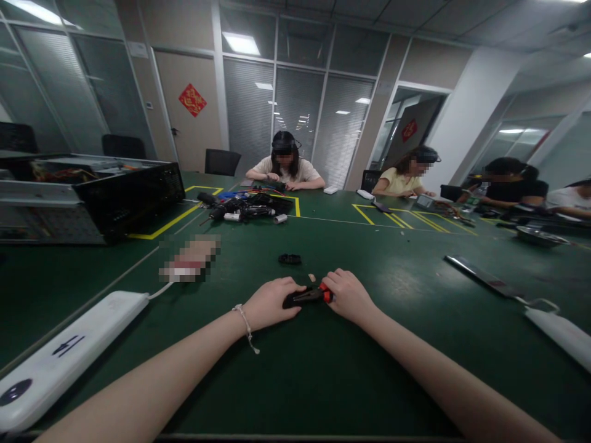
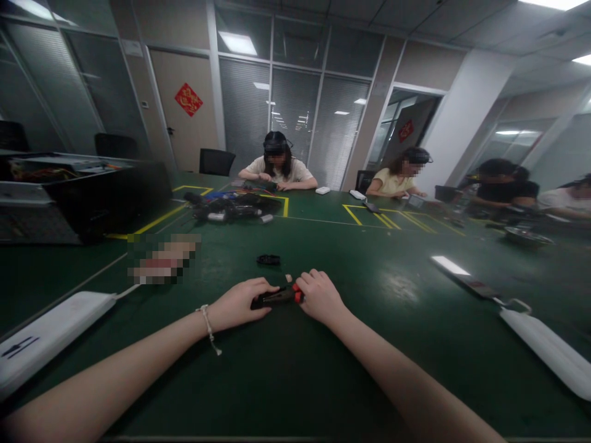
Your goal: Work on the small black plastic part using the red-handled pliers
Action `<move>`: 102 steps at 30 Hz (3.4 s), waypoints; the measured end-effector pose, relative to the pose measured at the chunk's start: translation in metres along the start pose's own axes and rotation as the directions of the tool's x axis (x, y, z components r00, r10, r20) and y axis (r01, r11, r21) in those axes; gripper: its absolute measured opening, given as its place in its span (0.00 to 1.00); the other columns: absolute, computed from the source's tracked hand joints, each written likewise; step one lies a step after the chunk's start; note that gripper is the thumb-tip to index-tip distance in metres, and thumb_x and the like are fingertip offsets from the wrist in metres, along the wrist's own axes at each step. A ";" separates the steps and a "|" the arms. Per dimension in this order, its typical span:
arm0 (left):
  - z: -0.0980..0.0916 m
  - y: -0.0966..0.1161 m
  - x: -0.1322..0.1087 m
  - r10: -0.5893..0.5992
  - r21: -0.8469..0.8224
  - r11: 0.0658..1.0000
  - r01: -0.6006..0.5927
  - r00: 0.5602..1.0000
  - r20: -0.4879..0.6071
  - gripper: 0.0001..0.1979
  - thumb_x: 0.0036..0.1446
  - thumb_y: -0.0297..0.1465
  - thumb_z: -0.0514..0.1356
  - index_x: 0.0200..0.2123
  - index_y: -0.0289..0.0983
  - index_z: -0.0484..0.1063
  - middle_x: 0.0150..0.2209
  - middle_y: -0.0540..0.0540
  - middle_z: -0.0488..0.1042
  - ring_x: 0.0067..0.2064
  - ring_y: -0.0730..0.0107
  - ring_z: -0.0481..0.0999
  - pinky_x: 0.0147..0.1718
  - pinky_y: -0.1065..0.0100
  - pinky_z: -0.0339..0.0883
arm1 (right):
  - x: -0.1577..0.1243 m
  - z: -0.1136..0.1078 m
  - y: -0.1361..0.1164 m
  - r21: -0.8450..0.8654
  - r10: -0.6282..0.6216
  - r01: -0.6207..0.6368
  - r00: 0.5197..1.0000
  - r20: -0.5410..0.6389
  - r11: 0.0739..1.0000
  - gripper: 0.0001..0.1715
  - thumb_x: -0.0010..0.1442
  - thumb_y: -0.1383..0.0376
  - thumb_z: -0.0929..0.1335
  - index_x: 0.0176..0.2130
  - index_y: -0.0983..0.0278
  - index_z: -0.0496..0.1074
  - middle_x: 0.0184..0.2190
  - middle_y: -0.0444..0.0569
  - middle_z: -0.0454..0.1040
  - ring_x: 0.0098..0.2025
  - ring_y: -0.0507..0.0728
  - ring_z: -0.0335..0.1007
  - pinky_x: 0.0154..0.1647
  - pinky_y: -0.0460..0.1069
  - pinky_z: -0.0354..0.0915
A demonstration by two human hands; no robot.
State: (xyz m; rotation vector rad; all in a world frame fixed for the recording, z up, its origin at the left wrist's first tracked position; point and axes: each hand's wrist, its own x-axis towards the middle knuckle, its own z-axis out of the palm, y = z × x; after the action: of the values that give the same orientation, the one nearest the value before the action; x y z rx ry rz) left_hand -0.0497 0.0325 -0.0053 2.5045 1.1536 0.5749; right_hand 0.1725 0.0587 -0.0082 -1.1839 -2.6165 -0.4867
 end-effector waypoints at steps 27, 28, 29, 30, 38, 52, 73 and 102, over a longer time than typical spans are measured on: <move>-0.001 0.002 0.000 -0.012 0.024 1.000 0.011 1.000 0.007 0.21 0.51 0.34 0.57 0.50 0.42 0.62 0.43 0.48 0.66 0.41 0.66 0.68 0.41 0.66 0.61 | 0.002 -0.001 0.001 0.011 0.010 -0.010 0.999 0.050 1.000 0.09 0.48 0.68 0.64 0.33 0.66 0.67 0.32 0.50 0.68 0.34 0.54 0.58 0.34 0.48 0.52; -0.001 0.002 0.000 -0.011 0.023 1.000 0.011 1.000 0.006 0.21 0.51 0.34 0.57 0.50 0.42 0.62 0.42 0.48 0.66 0.41 0.66 0.68 0.41 0.66 0.62 | 0.002 -0.001 0.001 0.015 0.009 -0.010 0.999 0.049 1.000 0.09 0.48 0.68 0.64 0.33 0.66 0.67 0.32 0.50 0.68 0.34 0.54 0.58 0.34 0.48 0.52; -0.001 0.002 0.000 -0.010 0.021 1.000 0.010 1.000 0.005 0.21 0.51 0.34 0.57 0.50 0.43 0.62 0.42 0.48 0.66 0.41 0.66 0.68 0.40 0.66 0.62 | 0.002 -0.002 0.001 0.018 0.008 -0.009 0.999 0.048 1.000 0.09 0.48 0.68 0.64 0.33 0.66 0.67 0.32 0.50 0.68 0.34 0.54 0.58 0.34 0.48 0.52; -0.001 0.002 0.000 -0.009 0.019 1.000 0.009 1.000 0.005 0.21 0.51 0.34 0.57 0.50 0.43 0.62 0.42 0.48 0.66 0.41 0.66 0.68 0.40 0.66 0.62 | 0.002 -0.002 0.001 0.021 0.008 -0.009 0.999 0.044 1.000 0.09 0.48 0.68 0.64 0.33 0.66 0.67 0.32 0.49 0.68 0.34 0.54 0.58 0.34 0.48 0.52; -0.002 0.002 -0.001 -0.011 0.020 1.000 0.011 1.000 0.013 0.21 0.52 0.35 0.57 0.51 0.43 0.61 0.42 0.48 0.66 0.40 0.67 0.68 0.39 0.66 0.62 | 0.001 -0.001 0.001 0.032 0.018 -0.019 0.999 0.042 0.999 0.08 0.48 0.68 0.64 0.33 0.66 0.67 0.32 0.50 0.68 0.34 0.55 0.58 0.34 0.48 0.52; -0.002 0.002 0.000 -0.008 0.027 1.000 0.008 1.000 0.011 0.22 0.52 0.35 0.57 0.51 0.42 0.61 0.42 0.48 0.66 0.40 0.66 0.68 0.40 0.66 0.62 | 0.001 0.001 0.001 0.008 0.009 -0.010 0.999 0.044 1.000 0.09 0.47 0.68 0.64 0.33 0.66 0.67 0.31 0.50 0.68 0.34 0.55 0.57 0.34 0.48 0.51; -0.002 0.002 -0.001 -0.004 0.026 1.000 0.004 1.000 0.008 0.21 0.52 0.34 0.57 0.50 0.43 0.61 0.41 0.48 0.66 0.40 0.67 0.68 0.39 0.66 0.63 | 0.000 -0.001 0.000 0.018 0.016 -0.017 0.999 0.045 1.000 0.09 0.47 0.68 0.64 0.33 0.66 0.67 0.32 0.49 0.68 0.34 0.55 0.57 0.34 0.48 0.52; -0.002 0.002 0.000 -0.013 0.025 1.000 0.013 1.000 0.020 0.21 0.52 0.35 0.56 0.51 0.42 0.61 0.42 0.48 0.66 0.41 0.66 0.68 0.39 0.66 0.62 | 0.001 -0.005 -0.001 0.017 0.029 -0.030 0.996 0.080 0.999 0.09 0.48 0.67 0.64 0.33 0.66 0.67 0.32 0.50 0.68 0.34 0.55 0.58 0.34 0.48 0.53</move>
State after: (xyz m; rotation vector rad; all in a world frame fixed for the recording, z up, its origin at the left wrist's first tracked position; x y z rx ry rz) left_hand -0.0494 0.0314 -0.0024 2.5155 1.1756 0.5333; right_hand 0.1715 0.0573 -0.0032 -1.2594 -2.6597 -0.4173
